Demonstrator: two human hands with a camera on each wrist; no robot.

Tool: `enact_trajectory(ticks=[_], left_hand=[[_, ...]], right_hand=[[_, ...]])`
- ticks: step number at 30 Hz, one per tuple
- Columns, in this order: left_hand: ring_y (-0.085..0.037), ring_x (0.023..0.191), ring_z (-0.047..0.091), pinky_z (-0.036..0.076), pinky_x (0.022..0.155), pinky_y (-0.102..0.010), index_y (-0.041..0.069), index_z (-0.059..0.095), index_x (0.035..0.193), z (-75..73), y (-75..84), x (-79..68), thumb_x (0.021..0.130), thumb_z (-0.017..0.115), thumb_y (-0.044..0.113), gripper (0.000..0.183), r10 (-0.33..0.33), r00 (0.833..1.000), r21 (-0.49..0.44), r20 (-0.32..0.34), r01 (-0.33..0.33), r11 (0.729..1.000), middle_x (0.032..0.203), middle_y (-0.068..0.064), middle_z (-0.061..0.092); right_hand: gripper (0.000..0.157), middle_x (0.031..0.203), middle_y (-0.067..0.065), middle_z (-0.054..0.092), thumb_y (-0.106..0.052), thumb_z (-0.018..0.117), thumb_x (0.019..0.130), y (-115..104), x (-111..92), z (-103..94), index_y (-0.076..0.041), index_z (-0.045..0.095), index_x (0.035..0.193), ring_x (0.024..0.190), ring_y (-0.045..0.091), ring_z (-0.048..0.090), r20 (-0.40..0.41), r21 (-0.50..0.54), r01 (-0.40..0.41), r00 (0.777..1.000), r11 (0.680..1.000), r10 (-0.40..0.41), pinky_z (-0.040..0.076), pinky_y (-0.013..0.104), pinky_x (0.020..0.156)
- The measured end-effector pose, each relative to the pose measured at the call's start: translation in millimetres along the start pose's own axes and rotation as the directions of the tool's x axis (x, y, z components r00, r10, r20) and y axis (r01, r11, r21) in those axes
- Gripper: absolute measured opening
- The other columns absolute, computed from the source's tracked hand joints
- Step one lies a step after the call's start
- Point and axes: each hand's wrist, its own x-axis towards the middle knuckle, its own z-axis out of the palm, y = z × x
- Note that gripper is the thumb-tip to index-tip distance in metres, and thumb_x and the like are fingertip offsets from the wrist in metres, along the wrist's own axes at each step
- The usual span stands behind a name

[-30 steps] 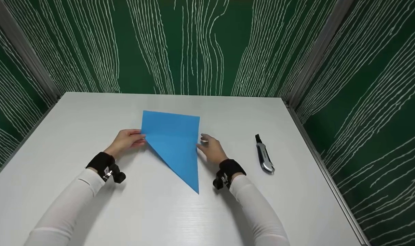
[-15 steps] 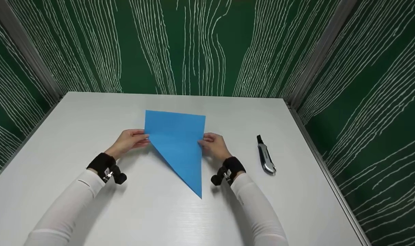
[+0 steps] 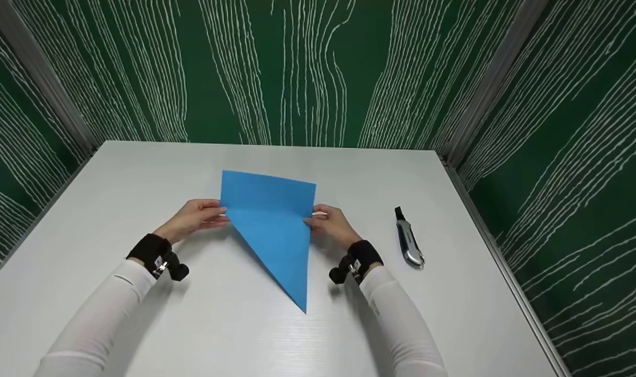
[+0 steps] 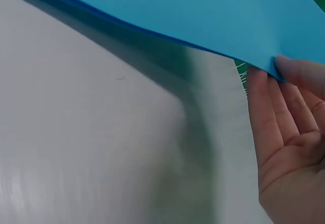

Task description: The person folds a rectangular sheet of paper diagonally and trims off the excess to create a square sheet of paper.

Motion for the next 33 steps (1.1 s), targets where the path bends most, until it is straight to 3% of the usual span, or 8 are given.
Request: enact_trajectory(ticks=[6,11,13,17,23,27,30,33], left_hand=[[-0.005,0.088,0.074,0.062,0.084,-0.021,-0.006,0.033,0.157,4.7,-0.5,0.3,0.103,0.062,0.012,0.064,0.006,1.000,0.039,0.017,-0.006,0.999,0.138,-0.029,0.062],[-0.004,0.080,0.073,0.062,0.084,-0.024,-0.009,0.032,0.156,9.6,0.4,1.2,0.100,0.065,0.010,0.067,0.006,0.998,0.056,0.068,-0.010,0.998,0.109,-0.012,0.072],[-0.006,0.079,0.073,0.063,0.085,-0.026,-0.011,0.044,0.144,9.8,0.4,1.8,0.100,0.065,0.009,0.053,-0.005,0.995,0.066,0.098,-0.002,0.998,0.094,-0.005,0.068],[-0.008,0.081,0.075,0.063,0.088,-0.029,-0.003,0.058,0.120,6.7,-1.2,1.7,0.101,0.065,0.008,0.023,-0.025,0.988,0.072,0.156,0.014,0.997,0.086,0.001,0.063],[-0.009,0.092,0.076,0.060,0.098,-0.036,-0.004,0.060,0.139,-1.2,-1.9,-1.6,0.102,0.062,0.006,0.039,0.002,0.970,0.104,0.243,-0.028,0.994,0.111,-0.007,0.075],[-0.013,0.098,0.077,0.060,0.099,-0.038,0.000,0.062,0.140,-4.3,-0.9,-4.3,0.103,0.059,0.005,0.037,0.011,0.963,0.149,0.270,-0.053,0.987,0.135,-0.019,0.068],[-0.016,0.101,0.077,0.060,0.097,-0.039,0.004,0.063,0.140,-4.7,0.1,-5.8,0.103,0.056,0.002,0.038,0.014,0.957,0.184,0.288,-0.070,0.980,0.144,-0.021,0.062],[-0.019,0.102,0.078,0.061,0.096,-0.041,0.005,0.064,0.139,-4.9,0.5,-7.2,0.102,0.052,-0.002,0.039,0.021,0.954,0.201,0.299,-0.084,0.976,0.143,-0.022,0.062]], right_hand=[[0.048,0.097,-0.015,0.076,-0.014,0.065,0.101,0,-3,-1.5,0.000,0.053,0.145,0.092,-0.002,0.071,0.080,-0.049,-0.006,0.997,0.999,0.010,0.059,0.019,0.085],[0.019,0.095,-0.014,0.073,-0.014,0.066,0.100,1,-3,-1.7,-0.013,0.070,0.119,0.090,-0.001,0.070,0.093,-0.031,-0.006,0.996,0.999,0.009,0.059,0.019,0.083],[0.011,0.093,-0.013,0.072,-0.013,0.066,0.100,1,-3,-2.6,-0.019,0.072,0.108,0.089,0.000,0.071,0.103,-0.009,-0.008,0.995,1.000,0.009,0.060,0.019,0.082],[0.024,0.097,-0.011,0.076,-0.009,0.062,0.102,-1,-5,-4.9,-0.024,0.076,0.114,0.092,0.003,0.074,0.149,0.047,-0.015,0.989,0.999,0.008,0.061,0.021,0.084],[0.031,0.080,-0.010,0.064,-0.003,0.058,0.102,-5,-8,-6.8,-0.025,0.080,0.102,0.074,0.002,0.064,0.239,0.127,-0.035,0.971,0.991,0.003,0.060,0.020,0.077],[0.037,0.099,-0.013,0.071,-0.003,0.050,0.106,-6,-9,-8.3,-0.024,0.079,0.115,0.087,0.001,0.070,0.307,0.087,-0.038,0.952,0.995,0.010,0.061,0.024,0.086],[0.045,0.107,-0.011,0.073,0.000,0.042,0.104,-8,-10,-8.4,-0.022,0.073,0.129,0.090,0.001,0.069,0.320,0.022,-0.045,0.947,0.999,0.036,0.058,0.038,0.103],[0.049,0.091,-0.004,0.064,0.003,0.040,0.100,-8,-11,-7.4,-0.015,0.072,0.131,0.066,0.002,0.051,0.301,-0.013,-0.050,0.952,0.999,0.052,0.046,0.056,0.114]])
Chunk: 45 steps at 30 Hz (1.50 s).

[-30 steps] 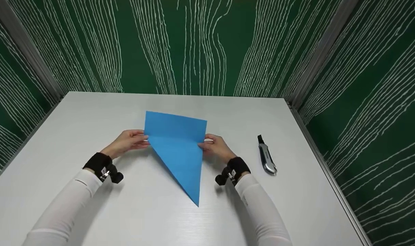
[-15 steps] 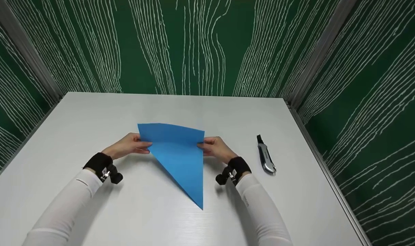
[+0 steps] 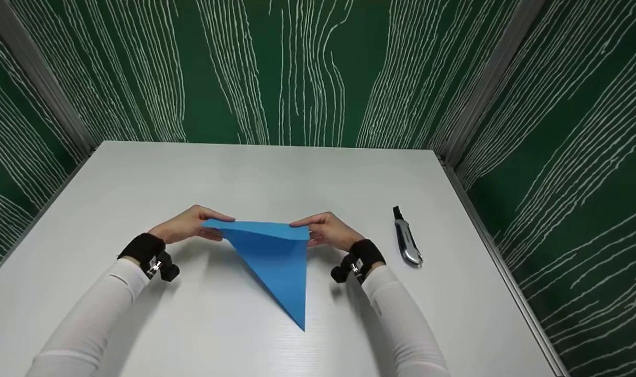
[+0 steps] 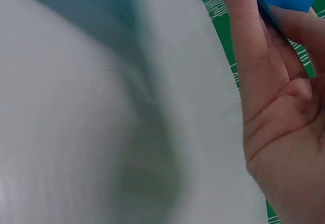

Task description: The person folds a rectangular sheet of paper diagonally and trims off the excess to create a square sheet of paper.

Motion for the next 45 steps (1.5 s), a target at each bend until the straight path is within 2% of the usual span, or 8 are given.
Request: enact_trajectory(ticks=[6,11,15,21,26,30,34,45], left_hand=[[-0.014,0.093,0.074,0.060,0.096,-0.045,0.000,0.066,0.136,-1.9,-1.3,-2.9,0.101,0.039,-0.007,0.044,0.045,0.999,-0.016,0.001,-0.045,0.999,0.147,-0.023,0.059],[-0.009,0.064,0.041,0.060,0.098,-0.048,-0.001,0.070,0.129,-4.4,0.0,-5.9,0.098,0.031,-0.008,0.050,0.074,0.997,0.013,-0.002,-0.074,0.997,0.147,-0.022,0.058],[-0.006,0.073,0.060,0.061,0.096,-0.045,0.000,0.072,0.126,-5.5,3.3,-6.7,0.097,0.032,-0.002,0.049,0.075,0.997,-0.043,0.010,-0.074,0.996,0.145,-0.019,0.061],[-0.011,0.094,0.073,0.061,0.085,-0.029,0.003,0.074,0.123,2.2,9.7,-5.4,0.102,0.038,0.024,0.047,0.028,0.995,-0.019,-0.096,-0.030,0.999,0.141,-0.016,0.066],[-0.011,0.093,0.063,0.054,0.079,-0.022,0.012,0.079,0.103,16.8,12.8,-1.3,0.096,0.069,0.043,0.033,0.019,0.947,0.142,-0.319,0.028,0.989,0.111,-0.005,0.073],[-0.017,0.089,0.051,0.040,0.080,-0.027,0.015,0.067,0.086,26.8,14.7,2.9,0.088,0.082,0.033,0.024,0.076,0.905,0.202,-0.419,0.011,0.979,0.086,-0.001,0.056],[-0.021,0.095,0.051,0.036,0.082,-0.031,0.016,0.048,0.088,29.7,15.5,5.4,0.084,0.086,0.023,0.038,0.076,0.889,0.173,-0.452,0.004,0.985,0.095,-0.004,0.051],[-0.036,0.135,0.057,0.046,0.114,-0.048,0.005,0.070,0.124,22.8,19.6,7.6,0.088,0.081,0.022,0.042,-0.042,0.949,0.221,-0.314,0.116,0.968,0.146,-0.020,0.059]], right_hand=[[0.049,0.088,-0.004,0.059,-0.001,0.037,0.103,3,1,2.7,-0.023,0.077,0.122,0.054,0.006,0.035,0.005,0.051,0.030,1.000,0.998,-0.030,0.025,0.072,0.120],[0.045,0.068,-0.012,0.050,-0.009,0.038,0.109,5,2,6.7,-0.029,0.078,0.112,0.054,0.006,0.029,0.005,0.107,0.068,0.998,0.992,-0.069,0.018,0.074,0.123],[0.047,0.094,-0.016,0.064,-0.008,0.035,0.107,5,3,10.5,-0.026,0.078,0.108,0.061,0.006,0.029,-0.062,0.113,0.065,0.996,0.991,-0.058,0.041,0.052,0.114],[0.037,0.116,-0.004,0.071,-0.018,0.041,0.105,3,9,18.3,-0.014,0.077,0.107,0.089,0.007,0.072,-0.170,0.130,0.053,0.985,0.990,-0.031,0.058,0.025,0.085],[0.015,0.107,-0.004,0.070,-0.026,0.076,0.095,2,15,28.9,-0.014,0.075,0.104,0.096,0.010,0.071,-0.279,-0.014,0.061,0.958,0.998,-0.062,0.062,0.026,0.083],[0.023,0.105,-0.002,0.071,-0.018,0.081,0.089,1,17,34.5,-0.010,0.070,0.109,0.093,0.011,0.069,-0.330,-0.072,0.069,0.940,0.995,-0.089,0.061,0.026,0.078],[0.041,0.106,0.003,0.071,-0.015,0.080,0.090,0,18,37.0,-0.008,0.062,0.126,0.096,0.013,0.070,-0.352,-0.076,0.053,0.933,0.996,-0.077,0.061,0.027,0.080],[0.057,0.086,-0.001,0.065,-0.015,0.082,0.089,-2,19,40.0,-0.006,0.055,0.138,0.091,0.011,0.065,-0.358,-0.113,0.033,0.931,0.993,-0.072,0.057,0.023,0.082]])
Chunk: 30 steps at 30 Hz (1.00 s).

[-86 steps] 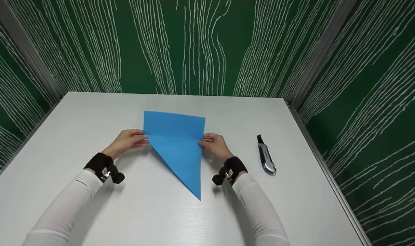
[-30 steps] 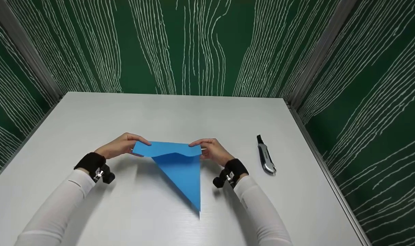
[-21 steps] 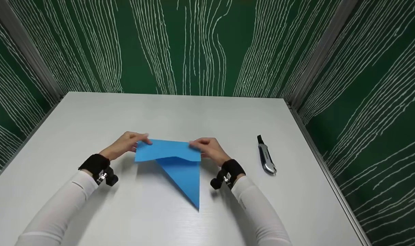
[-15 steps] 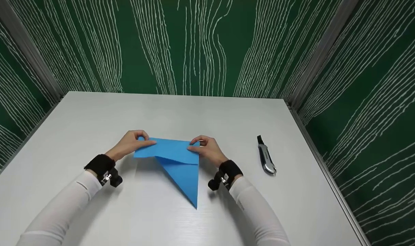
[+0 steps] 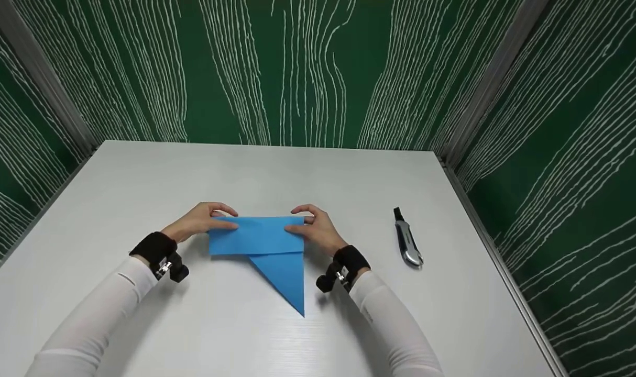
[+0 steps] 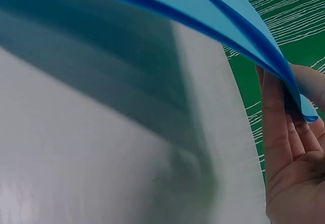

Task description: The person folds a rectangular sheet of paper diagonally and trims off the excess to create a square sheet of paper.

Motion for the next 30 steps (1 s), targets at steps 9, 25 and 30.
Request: enact_trajectory(ticks=[9,25,30], left_hand=[[-0.013,0.088,0.054,0.046,0.082,-0.024,0.000,0.076,0.117,5.2,26.4,1.4,0.095,0.072,0.029,0.036,0.075,0.984,0.286,0.160,-0.119,0.951,0.116,-0.016,0.075],[-0.010,0.081,0.052,0.042,0.075,-0.020,0.001,0.076,0.117,41.6,53.0,18.0,0.100,0.067,0.032,0.036,0.078,0.974,0.307,0.215,-0.143,0.941,0.112,-0.016,0.076],[-0.010,0.076,0.048,0.038,0.070,-0.020,0.000,0.078,0.113,41.6,54.6,18.4,0.098,0.070,0.028,0.033,0.098,0.974,0.288,0.203,-0.155,0.945,0.093,-0.008,0.073]], right_hand=[[0.049,0.098,0.001,0.070,-0.017,0.082,0.088,0,1,1.6,-0.012,0.060,0.132,0.093,0.014,0.064,-0.020,-0.037,0.021,1.000,0.999,-0.022,0.055,0.023,0.082],[0.057,0.128,0.022,0.071,-0.017,0.080,0.090,-5,2,10.2,-0.005,0.054,0.139,0.110,0.020,0.072,0.006,-0.043,0.026,1.000,0.999,-0.026,0.059,0.032,0.094],[0.056,0.124,0.019,0.072,-0.017,0.081,0.090,-6,1,9.7,-0.006,0.055,0.138,0.106,0.016,0.072,0.025,-0.027,0.038,0.999,0.999,-0.038,0.060,0.028,0.090]])
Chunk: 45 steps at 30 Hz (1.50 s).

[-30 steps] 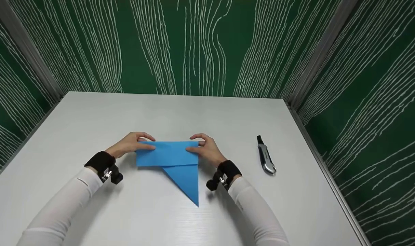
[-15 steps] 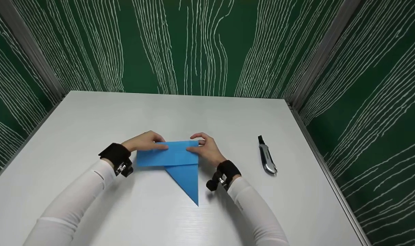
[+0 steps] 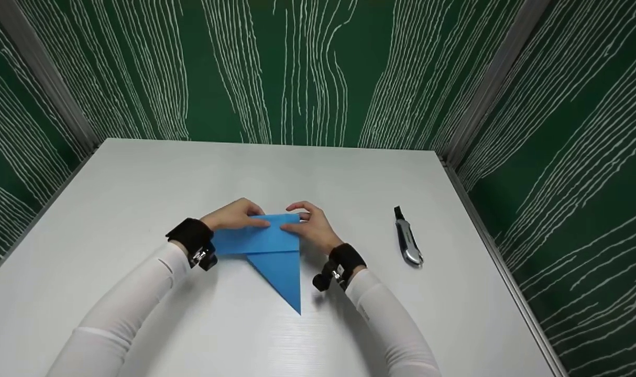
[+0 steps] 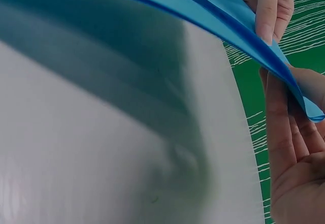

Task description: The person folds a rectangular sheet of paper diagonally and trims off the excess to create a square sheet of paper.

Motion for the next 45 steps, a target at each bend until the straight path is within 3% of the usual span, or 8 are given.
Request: enact_trajectory(ticks=[3,9,17,24,30,38,45], left_hand=[[-0.010,0.073,0.047,0.038,0.068,-0.020,0.000,0.078,0.112,-0.9,-0.5,-0.4,0.096,0.073,0.027,0.032,0.002,1.000,-0.010,-0.007,-0.002,1.000,0.088,-0.004,0.070],[-0.009,0.072,0.048,0.040,0.069,-0.019,0.001,0.079,0.110,-1.6,-0.4,-0.5,0.094,0.076,0.028,0.032,-0.004,1.000,-0.018,-0.022,0.003,1.000,0.094,-0.011,0.077],[-0.008,0.068,0.047,0.039,0.067,-0.019,0.000,0.080,0.105,-2.6,-0.7,-2.7,0.091,0.078,0.027,0.031,-0.011,1.000,-0.038,-0.023,0.010,0.999,0.076,0.002,0.066],[-0.008,0.072,0.048,0.039,0.068,-0.019,0.001,0.080,0.107,-4.7,0.5,-4.5,0.091,0.079,0.027,0.031,-0.014,0.999,-0.028,-0.035,0.013,1.000,0.082,0.000,0.068],[-0.010,0.076,0.051,0.042,0.073,-0.020,0.003,0.080,0.109,-4.7,-1.5,-4.0,0.091,0.079,0.027,0.030,-0.030,0.999,-0.031,-0.017,0.029,0.999,0.095,-0.009,0.076],[-0.009,0.075,0.052,0.042,0.073,-0.020,0.003,0.080,0.108,-4.8,-4.6,-3.9,0.091,0.079,0.026,0.028,-0.011,1.000,-0.046,-0.002,0.011,0.999,0.098,-0.012,0.078],[-0.007,0.079,0.056,0.045,0.077,-0.018,0.002,0.079,0.112,-6.8,-4.5,-6.3,0.091,0.079,0.027,0.033,0.001,1.000,-0.039,0.021,-0.001,0.999,0.110,-0.016,0.079]], right_hand=[[0.055,0.121,0.018,0.072,-0.017,0.081,0.090,-1,0,-0.6,-0.007,0.056,0.137,0.104,0.015,0.072,0.014,0.001,0.000,1.000,1.000,0.000,0.060,0.027,0.088],[0.050,0.124,0.019,0.072,-0.022,0.081,0.090,0,1,-0.3,-0.009,0.062,0.135,0.100,0.014,0.071,0.017,-0.027,-0.032,0.999,0.999,0.032,0.059,0.025,0.084],[0.050,0.128,0.015,0.073,-0.034,0.077,0.093,0,0,-1.1,-0.010,0.066,0.136,0.103,0.013,0.073,0.036,-0.089,-0.079,0.996,0.993,0.083,0.060,0.026,0.086],[0.048,0.137,0.016,0.067,-0.039,0.057,0.106,0,0,-6.1,-0.004,0.065,0.136,0.116,0.017,0.071,0.105,-0.016,-0.074,0.992,0.997,0.075,0.059,0.040,0.101],[0.044,0.123,0.008,0.074,-0.037,0.056,0.107,1,1,-7.1,-0.003,0.068,0.132,0.105,0.011,0.073,0.128,-0.012,-0.070,0.989,0.997,0.071,0.061,0.035,0.096],[0.044,0.122,0.004,0.074,-0.033,0.053,0.108,-1,0,-9.1,-0.002,0.064,0.137,0.106,0.008,0.072,0.195,0.016,-0.071,0.978,0.997,0.067,0.061,0.031,0.095],[0.047,0.113,-0.004,0.075,-0.031,0.050,0.110,-2,-1,-13.2,0.001,0.059,0.142,0.103,0.008,0.073,0.273,0.046,-0.076,0.960,0.996,0.060,0.061,0.027,0.089]])
